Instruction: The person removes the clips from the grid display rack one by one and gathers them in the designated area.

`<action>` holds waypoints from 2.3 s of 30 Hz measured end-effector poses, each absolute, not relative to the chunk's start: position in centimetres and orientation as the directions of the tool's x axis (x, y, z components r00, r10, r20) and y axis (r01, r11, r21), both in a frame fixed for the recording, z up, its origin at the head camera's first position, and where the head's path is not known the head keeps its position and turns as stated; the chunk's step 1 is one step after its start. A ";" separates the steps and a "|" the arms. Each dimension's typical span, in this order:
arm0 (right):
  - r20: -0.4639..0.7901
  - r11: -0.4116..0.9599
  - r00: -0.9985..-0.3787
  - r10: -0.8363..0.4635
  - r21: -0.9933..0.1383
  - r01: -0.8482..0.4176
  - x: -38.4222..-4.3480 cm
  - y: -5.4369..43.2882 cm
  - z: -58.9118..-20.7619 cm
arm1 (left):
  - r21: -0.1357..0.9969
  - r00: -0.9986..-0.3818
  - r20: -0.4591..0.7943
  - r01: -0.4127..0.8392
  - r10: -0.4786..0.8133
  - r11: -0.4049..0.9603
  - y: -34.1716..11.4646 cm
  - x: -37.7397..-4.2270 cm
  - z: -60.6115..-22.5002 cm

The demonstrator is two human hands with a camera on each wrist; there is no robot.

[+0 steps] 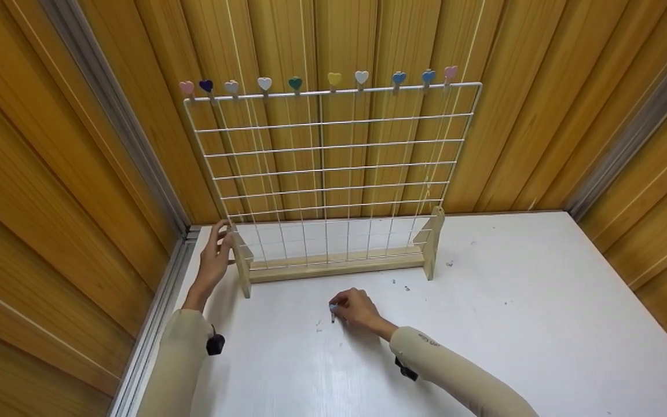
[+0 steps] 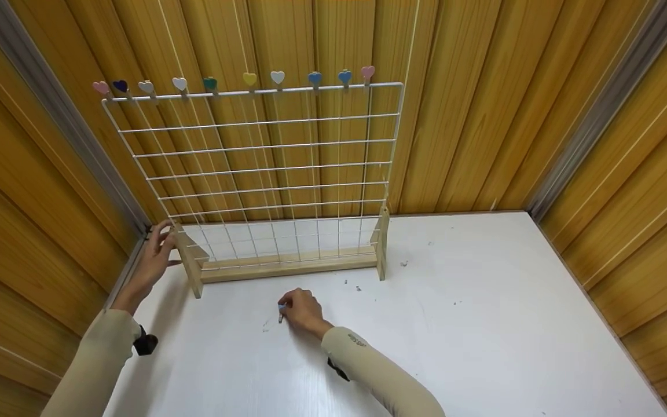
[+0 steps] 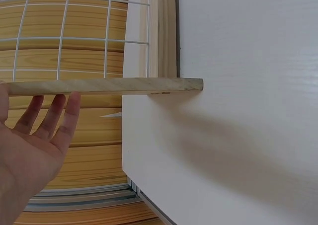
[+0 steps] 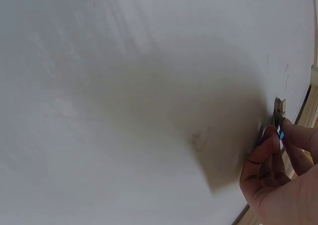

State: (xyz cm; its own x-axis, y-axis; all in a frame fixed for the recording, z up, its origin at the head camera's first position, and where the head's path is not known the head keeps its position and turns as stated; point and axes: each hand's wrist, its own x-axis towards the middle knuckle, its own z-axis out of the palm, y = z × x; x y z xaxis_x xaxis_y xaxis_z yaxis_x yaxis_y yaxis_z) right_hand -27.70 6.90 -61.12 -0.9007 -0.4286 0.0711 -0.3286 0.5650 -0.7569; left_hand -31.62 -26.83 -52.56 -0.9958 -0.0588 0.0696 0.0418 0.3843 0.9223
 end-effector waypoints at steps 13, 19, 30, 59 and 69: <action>0.076 0.577 -0.915 -0.396 -0.755 -0.312 -28.6 7.1 -61.5 | 0.921 -0.996 0.066 0.037 -0.060 0.389 -26.9 -31.8 -52.5; 0.093 0.541 -0.915 -0.393 -0.781 -0.312 -29.5 8.3 -60.4 | 0.921 -0.995 0.082 0.055 -0.053 0.386 -26.8 -31.7 -52.4; 0.148 0.455 -0.921 -0.360 -0.834 -0.312 -32.5 13.8 -54.2 | 0.927 -0.993 0.091 0.058 -0.072 0.371 -26.7 -31.7 -52.3; 0.336 0.463 -0.936 -0.104 -0.817 -0.345 -34.7 24.5 -30.9 | 0.925 -0.998 0.057 0.041 -0.030 0.379 -27.1 -31.4 -52.1; 0.500 0.409 -0.865 0.043 -0.799 -0.441 -35.6 22.9 -24.4 | 0.924 -0.998 0.047 0.030 -0.037 0.380 -26.8 -31.4 -52.1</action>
